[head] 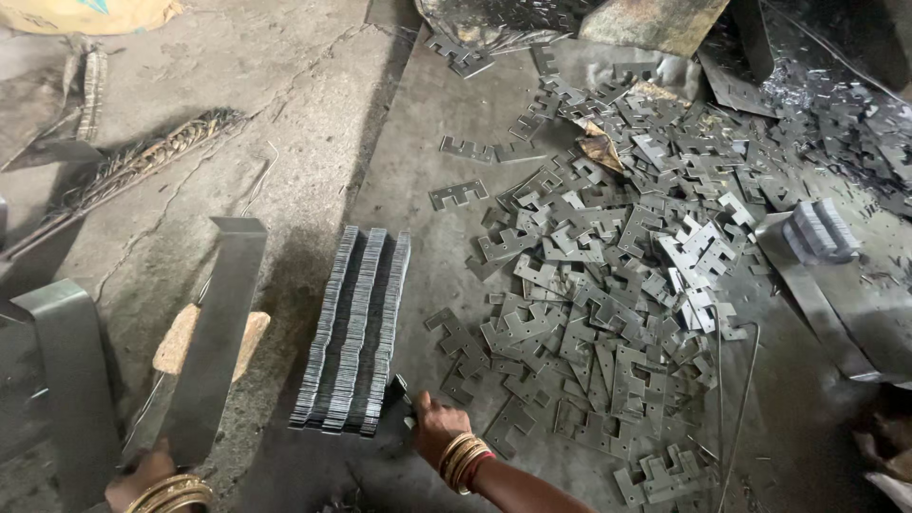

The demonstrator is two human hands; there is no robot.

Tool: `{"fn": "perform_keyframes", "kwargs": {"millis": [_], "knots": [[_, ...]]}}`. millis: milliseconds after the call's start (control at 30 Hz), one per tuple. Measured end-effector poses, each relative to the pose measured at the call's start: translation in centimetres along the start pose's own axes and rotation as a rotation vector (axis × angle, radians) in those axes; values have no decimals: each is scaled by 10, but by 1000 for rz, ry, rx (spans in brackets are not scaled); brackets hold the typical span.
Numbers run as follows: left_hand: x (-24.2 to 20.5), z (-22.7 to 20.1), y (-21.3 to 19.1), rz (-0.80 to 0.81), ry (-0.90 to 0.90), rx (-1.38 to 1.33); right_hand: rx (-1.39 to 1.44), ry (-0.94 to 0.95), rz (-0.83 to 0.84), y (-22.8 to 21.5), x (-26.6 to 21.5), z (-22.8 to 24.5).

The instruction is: The person sits on the floor and sorts small metal pieces from a large pile into neat stacks. They pick up pieces one by one or in small groups, align them, and place them into organized stacks on the floor.

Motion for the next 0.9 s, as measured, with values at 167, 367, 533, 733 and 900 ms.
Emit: {"fn": "perform_keyframes", "kwargs": {"millis": [167,367,533,733,900], "knots": [[11,11,22,11,55,-158,-19,6,51,1,3,1],[-22,13,68,68,168,-439,-6,0,59,-5,-1,5],[-87,7,109,113,275,-573,10,10,57,-8,-6,9],[-145,5,119,6,361,-430,29,5,3,-9,-6,5],[-187,-11,115,-15,451,-292,159,-29,-184,-12,-6,-9]]}}
Point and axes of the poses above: each hand's wrist, its own x-axis towards the middle knuckle, its own y-axis out of the palm, z = x × y, the point moved 9 cm from there along x, towards the middle knuckle, and after that the axes turned 6 degrees about z, right-handed, at the moved point
